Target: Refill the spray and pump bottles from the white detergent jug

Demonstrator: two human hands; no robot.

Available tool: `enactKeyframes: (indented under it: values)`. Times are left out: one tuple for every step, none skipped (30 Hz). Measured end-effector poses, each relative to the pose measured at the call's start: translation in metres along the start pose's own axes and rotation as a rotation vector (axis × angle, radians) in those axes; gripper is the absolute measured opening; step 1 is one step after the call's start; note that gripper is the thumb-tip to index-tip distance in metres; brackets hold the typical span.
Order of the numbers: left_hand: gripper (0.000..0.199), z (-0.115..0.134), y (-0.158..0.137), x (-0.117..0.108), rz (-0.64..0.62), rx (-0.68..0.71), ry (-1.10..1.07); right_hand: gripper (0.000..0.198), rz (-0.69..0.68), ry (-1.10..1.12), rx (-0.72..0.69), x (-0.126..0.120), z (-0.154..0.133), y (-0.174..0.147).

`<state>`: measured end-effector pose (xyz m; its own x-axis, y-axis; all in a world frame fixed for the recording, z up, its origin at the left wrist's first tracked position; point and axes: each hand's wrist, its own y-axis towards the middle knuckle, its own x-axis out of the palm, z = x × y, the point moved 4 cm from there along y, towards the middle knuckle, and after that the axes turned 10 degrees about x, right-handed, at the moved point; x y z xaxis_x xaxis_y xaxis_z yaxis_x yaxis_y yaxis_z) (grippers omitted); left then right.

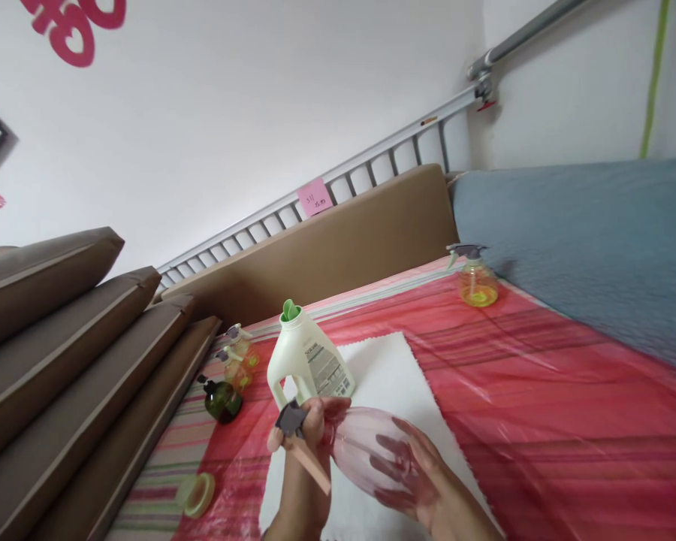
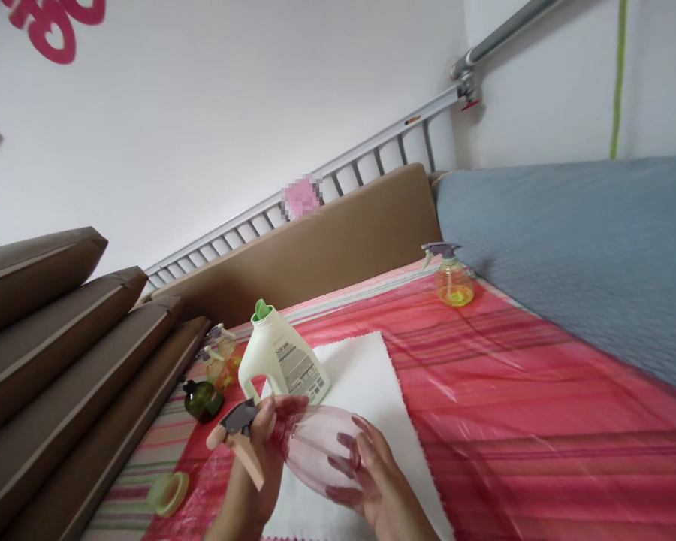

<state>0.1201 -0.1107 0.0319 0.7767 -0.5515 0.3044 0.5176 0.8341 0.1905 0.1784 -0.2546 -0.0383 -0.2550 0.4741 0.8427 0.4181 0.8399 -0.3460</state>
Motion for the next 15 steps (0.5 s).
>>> enactKeyframes:
  values:
    - [0.032, 0.001, -0.003, 0.003, 0.011, -0.005, 0.012, 0.065, 0.008, 0.006, 0.021, 0.000, 0.001, 0.000]
    - [0.034, 0.003, -0.005, 0.006, 0.019, -0.006, 0.020, 0.065, 0.023, 0.005, 0.047, -0.001, 0.002, 0.000]
    - [0.035, 0.005, -0.007, 0.009, 0.024, -0.003, 0.025, 0.066, 0.042, -0.005, 0.078, -0.001, 0.003, 0.001]
    - [0.035, 0.007, -0.009, 0.011, 0.025, 0.005, 0.027, 0.068, 0.062, -0.025, 0.109, -0.002, 0.004, 0.001]
    - [0.034, 0.010, -0.010, 0.013, 0.025, 0.018, 0.025, 0.071, 0.075, -0.054, 0.139, -0.002, 0.005, 0.001]
    - [0.033, 0.013, -0.011, 0.014, 0.026, 0.033, 0.020, 0.076, 0.076, -0.092, 0.160, -0.003, 0.006, 0.002]
    - [0.033, 0.015, -0.011, 0.015, 0.026, 0.042, 0.016, 0.082, 0.065, -0.137, 0.173, -0.003, 0.007, 0.003]
    - [0.033, 0.017, -0.010, 0.015, 0.027, 0.042, 0.011, 0.089, 0.049, -0.182, 0.180, -0.004, 0.008, 0.004]
    - [0.032, 0.019, -0.010, 0.014, 0.026, 0.032, 0.004, 0.098, 0.028, -0.221, 0.176, -0.005, 0.008, 0.005]
    - [0.031, 0.020, -0.009, 0.014, 0.016, 0.018, -0.007, 0.108, 0.007, -0.250, 0.162, -0.006, 0.009, 0.007]
    - [0.029, 0.022, -0.009, 0.014, 0.004, 0.006, -0.020, 0.117, -0.019, -0.271, 0.137, -0.007, 0.010, 0.009]
    - [0.026, 0.024, -0.008, 0.014, -0.012, -0.006, -0.035, 0.125, -0.048, -0.282, 0.100, -0.008, 0.010, 0.010]
    - [0.023, 0.026, -0.008, 0.014, -0.028, -0.019, -0.049, 0.128, -0.075, -0.289, 0.053, -0.009, 0.009, 0.011]
    - [0.022, 0.027, -0.008, 0.014, -0.038, -0.031, -0.060, 0.128, -0.100, -0.299, 0.001, -0.010, 0.008, 0.012]
    - [0.021, 0.029, -0.009, 0.013, -0.037, -0.040, -0.067, 0.125, -0.118, -0.316, -0.049, -0.010, 0.006, 0.012]
